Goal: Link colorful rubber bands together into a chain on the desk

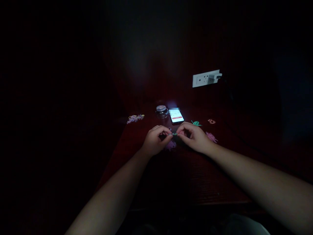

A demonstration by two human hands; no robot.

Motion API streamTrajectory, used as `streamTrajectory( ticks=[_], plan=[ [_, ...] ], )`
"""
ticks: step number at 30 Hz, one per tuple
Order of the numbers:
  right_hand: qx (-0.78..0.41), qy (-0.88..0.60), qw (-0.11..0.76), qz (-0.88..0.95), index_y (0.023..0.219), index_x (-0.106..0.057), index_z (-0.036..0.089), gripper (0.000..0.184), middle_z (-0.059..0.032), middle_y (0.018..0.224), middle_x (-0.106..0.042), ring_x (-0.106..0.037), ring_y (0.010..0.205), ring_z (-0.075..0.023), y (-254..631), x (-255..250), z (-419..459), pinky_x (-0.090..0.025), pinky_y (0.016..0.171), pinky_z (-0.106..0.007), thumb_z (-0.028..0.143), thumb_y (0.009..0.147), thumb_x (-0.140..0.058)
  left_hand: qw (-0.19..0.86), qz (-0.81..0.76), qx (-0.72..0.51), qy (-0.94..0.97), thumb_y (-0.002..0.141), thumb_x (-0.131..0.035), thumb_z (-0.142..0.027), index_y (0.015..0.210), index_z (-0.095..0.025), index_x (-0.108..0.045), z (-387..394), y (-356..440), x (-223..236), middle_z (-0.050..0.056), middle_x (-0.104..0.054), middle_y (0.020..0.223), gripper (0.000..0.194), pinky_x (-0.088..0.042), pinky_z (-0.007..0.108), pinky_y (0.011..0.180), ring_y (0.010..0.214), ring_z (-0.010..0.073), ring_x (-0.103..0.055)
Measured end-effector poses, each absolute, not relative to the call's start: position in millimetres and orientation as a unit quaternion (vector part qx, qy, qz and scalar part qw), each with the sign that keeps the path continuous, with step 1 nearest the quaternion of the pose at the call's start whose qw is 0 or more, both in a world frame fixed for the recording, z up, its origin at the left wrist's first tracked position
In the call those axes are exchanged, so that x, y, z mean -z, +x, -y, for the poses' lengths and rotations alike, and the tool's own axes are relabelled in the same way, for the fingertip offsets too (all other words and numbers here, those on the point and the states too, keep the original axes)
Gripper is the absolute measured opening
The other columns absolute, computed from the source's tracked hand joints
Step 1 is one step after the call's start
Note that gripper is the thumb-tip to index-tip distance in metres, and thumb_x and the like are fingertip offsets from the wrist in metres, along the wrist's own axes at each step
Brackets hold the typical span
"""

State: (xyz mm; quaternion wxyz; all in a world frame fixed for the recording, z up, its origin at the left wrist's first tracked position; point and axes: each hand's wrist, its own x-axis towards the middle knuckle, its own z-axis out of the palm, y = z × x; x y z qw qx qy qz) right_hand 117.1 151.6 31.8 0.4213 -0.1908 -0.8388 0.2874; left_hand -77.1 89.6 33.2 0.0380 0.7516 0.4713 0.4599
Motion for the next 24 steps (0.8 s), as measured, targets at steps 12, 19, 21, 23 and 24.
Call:
streamTrajectory(
  ticks=[12, 19, 21, 23, 24],
  plan=[
    [-0.301, -0.189, 0.414, 0.838, 0.080, -0.060, 0.017, 0.007, -0.0004, 0.074, -0.053, -0.050, 0.066, -0.0133, 117.9, -32.0, -151.5, -0.041, 0.061, -0.027, 0.022, 0.085, -0.060, 0.061, -0.467, -0.460, 0.753, 0.081, -0.068, -0.020, 0.096, -0.020, -0.067, -89.8, -78.2, -29.9, 0.003, -0.067, 0.089, 0.015, -0.051, 0.028, 0.071, 0.079, 0.0143, -0.062],
    [-0.311, -0.192, 0.410, 0.836, 0.079, -0.059, 0.018, 0.010, 0.0002, 0.073, -0.052, -0.049, 0.065, -0.0131, 117.6, -31.2, -151.3, -0.040, 0.061, -0.027, 0.025, 0.085, -0.060, 0.058, -0.461, -0.450, 0.763, 0.079, -0.072, -0.022, 0.096, -0.020, -0.068, -91.4, -78.3, -29.2, 0.003, -0.069, 0.090, 0.017, -0.052, 0.027, 0.070, 0.079, 0.0141, -0.063],
    [-0.312, -0.190, 0.407, 0.837, 0.079, -0.059, 0.018, 0.009, -0.0002, 0.074, -0.052, -0.049, 0.067, -0.0134, 117.7, -31.1, -150.9, -0.040, 0.062, -0.027, 0.024, 0.086, -0.059, 0.059, -0.469, -0.453, 0.756, 0.080, -0.071, -0.022, 0.096, -0.020, -0.069, -91.7, -77.6, -29.2, 0.003, -0.069, 0.090, 0.016, -0.052, 0.027, 0.070, 0.078, 0.0138, -0.063],
    [-0.312, -0.192, 0.404, 0.838, 0.080, -0.058, 0.018, 0.009, -0.0004, 0.075, -0.053, -0.049, 0.068, -0.0137, 117.9, -30.8, -150.5, -0.040, 0.062, -0.027, 0.024, 0.087, -0.057, 0.059, -0.479, -0.462, 0.744, 0.081, -0.070, -0.020, 0.096, -0.020, -0.069, -91.6, -76.6, -29.5, 0.003, -0.069, 0.089, 0.014, -0.052, 0.026, 0.069, 0.077, 0.0133, -0.063],
    [-0.313, -0.195, 0.404, 0.837, 0.081, -0.057, 0.018, 0.009, -0.0003, 0.075, -0.053, -0.049, 0.068, -0.0138, 117.9, -30.5, -150.4, -0.040, 0.063, -0.027, 0.023, 0.087, -0.056, 0.060, -0.482, -0.467, 0.739, 0.082, -0.069, -0.019, 0.095, -0.020, -0.069, -91.5, -76.1, -29.8, 0.003, -0.069, 0.089, 0.013, -0.052, 0.026, 0.069, 0.076, 0.0131, -0.063]
  ],
)
